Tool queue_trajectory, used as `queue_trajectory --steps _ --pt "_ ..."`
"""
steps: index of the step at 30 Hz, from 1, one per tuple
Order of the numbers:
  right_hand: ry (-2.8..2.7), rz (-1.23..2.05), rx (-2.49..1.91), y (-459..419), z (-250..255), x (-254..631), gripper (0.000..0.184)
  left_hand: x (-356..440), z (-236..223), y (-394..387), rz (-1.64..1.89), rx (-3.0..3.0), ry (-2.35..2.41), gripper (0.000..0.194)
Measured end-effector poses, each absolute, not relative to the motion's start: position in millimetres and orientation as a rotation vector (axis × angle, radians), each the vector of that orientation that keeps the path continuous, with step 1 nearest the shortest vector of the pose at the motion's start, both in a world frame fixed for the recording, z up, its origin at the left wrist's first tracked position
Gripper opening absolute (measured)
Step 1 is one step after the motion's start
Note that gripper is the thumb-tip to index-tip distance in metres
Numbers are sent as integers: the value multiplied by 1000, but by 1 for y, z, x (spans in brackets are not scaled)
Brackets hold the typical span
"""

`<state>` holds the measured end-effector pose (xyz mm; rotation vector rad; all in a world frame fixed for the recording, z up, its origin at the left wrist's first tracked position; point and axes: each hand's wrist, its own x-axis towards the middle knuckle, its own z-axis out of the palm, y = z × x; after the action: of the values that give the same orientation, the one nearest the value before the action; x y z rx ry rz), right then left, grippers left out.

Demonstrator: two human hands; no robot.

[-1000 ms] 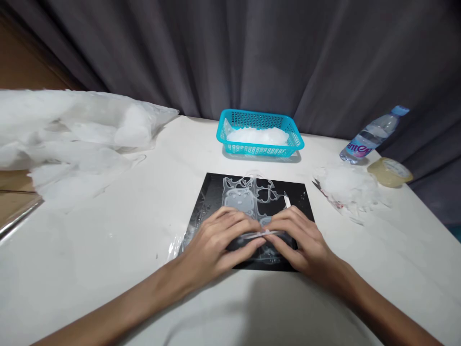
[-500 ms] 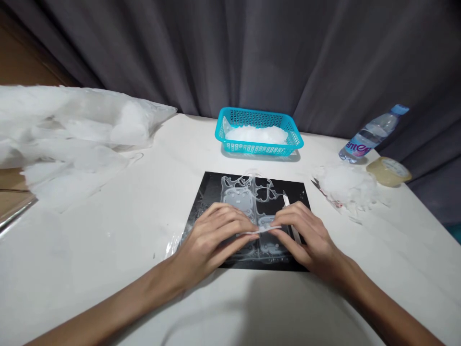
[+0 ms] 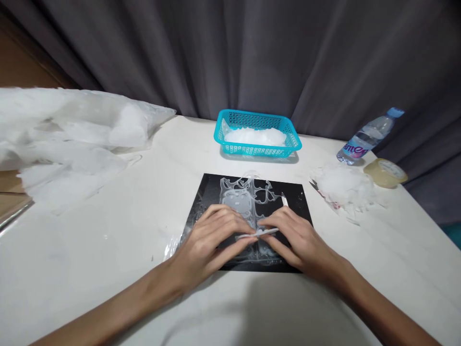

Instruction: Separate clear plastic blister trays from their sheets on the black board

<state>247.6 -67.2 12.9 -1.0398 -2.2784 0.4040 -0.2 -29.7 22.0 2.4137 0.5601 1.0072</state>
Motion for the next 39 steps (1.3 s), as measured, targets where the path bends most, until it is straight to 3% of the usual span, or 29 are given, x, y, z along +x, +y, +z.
queue_trajectory --steps 2,39 --pt "-2323 388 -997 -66 14 247 10 0 22 -30 1003 2417 573 22" --pt "-2382 283 -968 -64 14 249 18 3 25 -33 953 2418 678 12"
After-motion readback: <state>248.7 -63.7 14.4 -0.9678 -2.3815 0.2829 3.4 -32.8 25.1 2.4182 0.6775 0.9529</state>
